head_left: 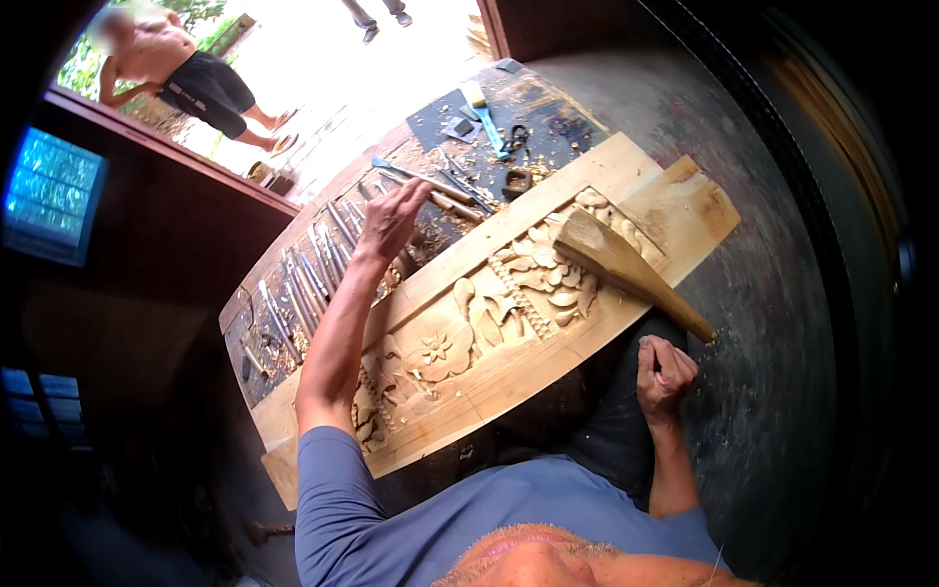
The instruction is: The person carves intricate patterns into a wooden panel using several different chisels and a mallet, striking the tools with the mallet to remove small chips of wood.
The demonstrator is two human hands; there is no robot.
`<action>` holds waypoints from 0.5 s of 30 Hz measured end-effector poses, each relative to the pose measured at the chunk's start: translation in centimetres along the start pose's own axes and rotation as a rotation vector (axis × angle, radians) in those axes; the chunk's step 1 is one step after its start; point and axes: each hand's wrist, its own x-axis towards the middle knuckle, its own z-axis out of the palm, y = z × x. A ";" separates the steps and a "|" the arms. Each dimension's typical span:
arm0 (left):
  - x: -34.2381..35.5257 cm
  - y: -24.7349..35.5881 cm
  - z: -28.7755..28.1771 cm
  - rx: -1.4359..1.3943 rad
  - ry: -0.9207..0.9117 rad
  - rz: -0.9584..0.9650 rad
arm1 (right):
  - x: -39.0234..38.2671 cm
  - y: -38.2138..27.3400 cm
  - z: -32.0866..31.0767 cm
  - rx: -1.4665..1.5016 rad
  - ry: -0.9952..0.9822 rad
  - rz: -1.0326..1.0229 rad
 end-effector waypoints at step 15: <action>11.6 13.6 -4.6 -1.318 0.294 -0.384 | 0.1 0.6 -0.6 -0.031 -0.010 0.016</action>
